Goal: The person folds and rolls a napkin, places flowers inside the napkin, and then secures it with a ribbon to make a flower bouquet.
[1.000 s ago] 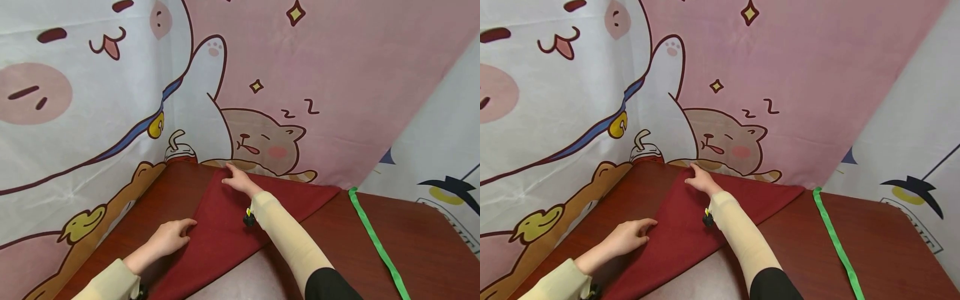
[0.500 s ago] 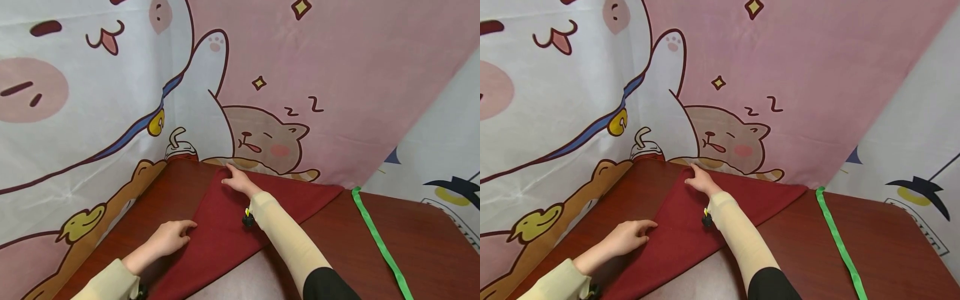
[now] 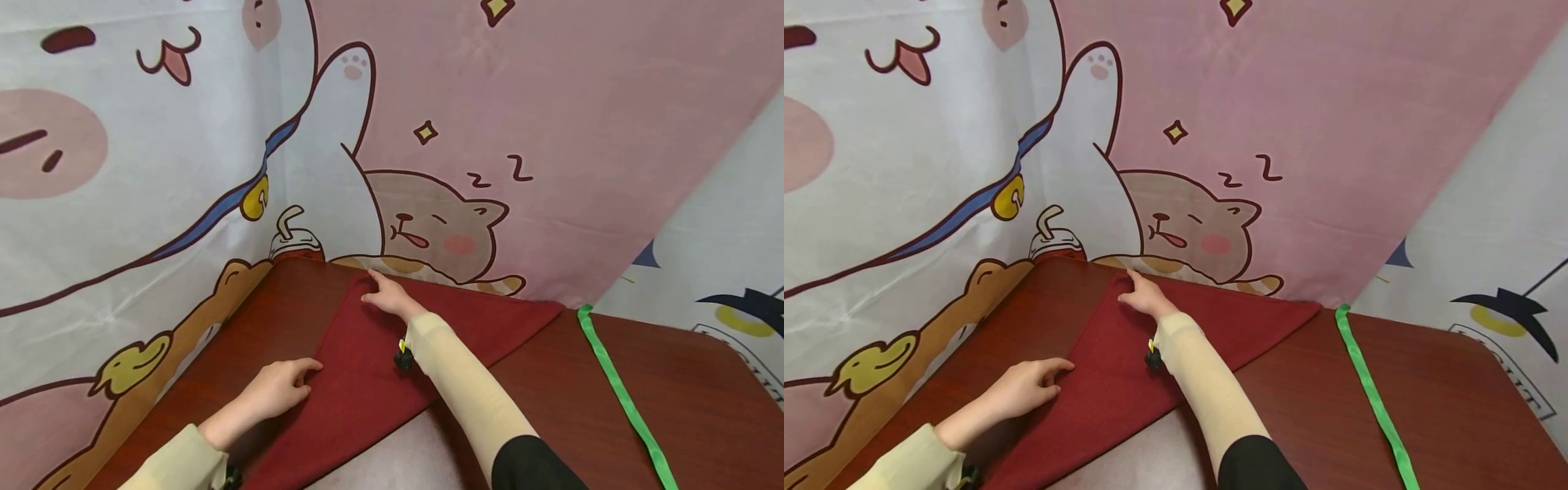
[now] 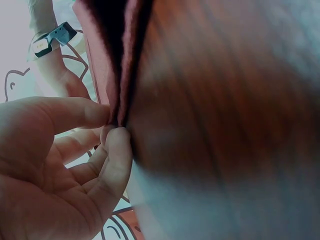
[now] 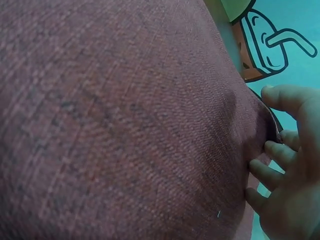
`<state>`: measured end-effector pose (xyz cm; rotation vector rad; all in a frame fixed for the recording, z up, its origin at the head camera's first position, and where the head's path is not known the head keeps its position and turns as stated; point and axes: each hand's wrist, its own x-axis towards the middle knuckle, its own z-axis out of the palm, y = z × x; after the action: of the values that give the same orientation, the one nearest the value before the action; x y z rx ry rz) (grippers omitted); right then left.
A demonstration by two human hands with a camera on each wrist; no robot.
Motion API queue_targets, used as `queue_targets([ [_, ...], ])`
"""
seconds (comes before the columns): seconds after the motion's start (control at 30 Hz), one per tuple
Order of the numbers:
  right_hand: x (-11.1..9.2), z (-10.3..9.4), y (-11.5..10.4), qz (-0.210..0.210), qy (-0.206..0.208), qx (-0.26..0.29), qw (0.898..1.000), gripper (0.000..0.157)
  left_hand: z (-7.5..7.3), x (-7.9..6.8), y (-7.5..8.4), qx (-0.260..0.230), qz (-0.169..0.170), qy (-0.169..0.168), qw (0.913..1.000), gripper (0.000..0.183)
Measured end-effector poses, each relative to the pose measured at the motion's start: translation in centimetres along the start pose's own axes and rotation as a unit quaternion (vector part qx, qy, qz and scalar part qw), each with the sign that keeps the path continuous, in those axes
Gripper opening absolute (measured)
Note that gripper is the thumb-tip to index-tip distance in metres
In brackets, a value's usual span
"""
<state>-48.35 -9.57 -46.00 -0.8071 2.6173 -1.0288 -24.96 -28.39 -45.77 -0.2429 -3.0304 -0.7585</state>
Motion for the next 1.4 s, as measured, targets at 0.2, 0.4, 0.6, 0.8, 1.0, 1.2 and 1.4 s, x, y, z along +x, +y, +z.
queue_targets([
  [0.2, 0.4, 0.2, -0.4, -0.014, 0.01, -0.012, 1.0, 0.072, 0.0, 0.1, -0.1, -0.002, 0.001, -0.001, 1.0, 0.034],
  [0.4, 0.4, 0.1, -0.7, -0.011, 0.004, -0.017, 1.0, 0.072, 0.0, 0.1, -0.1, -0.005, 0.001, -0.005, 1.0, 0.035],
  [0.6, 0.5, 0.3, -0.6, -0.004, -0.004, -0.023, 1.0, 0.071, 0.0, 0.1, 0.0, -0.01, -0.004, -0.011, 0.9999, 0.035],
  [0.8, 0.6, 0.4, -0.5, 0.002, -0.023, -0.048, 0.999, 0.073, -0.1, 0.1, 0.0, -0.014, -0.014, -0.019, 0.9996, 0.035],
  [1.0, 0.5, 0.4, -0.6, -0.004, -0.041, -0.072, 0.997, 0.08, 0.0, -0.2, 0.1, -0.006, -0.015, -0.024, 0.9996, 0.036],
  [1.2, 0.3, 0.6, -0.5, -0.01, -0.051, -0.104, 0.993, 0.08, -0.3, -0.6, 0.4, -0.004, -0.014, -0.034, 0.9993, 0.04],
  [1.4, 0.1, 0.4, 0.1, -0.02, -0.042, -0.104, 0.993, 0.063, -0.5, -1.0, 0.4, 0.017, 0.003, -0.054, 0.9984, 0.047],
])
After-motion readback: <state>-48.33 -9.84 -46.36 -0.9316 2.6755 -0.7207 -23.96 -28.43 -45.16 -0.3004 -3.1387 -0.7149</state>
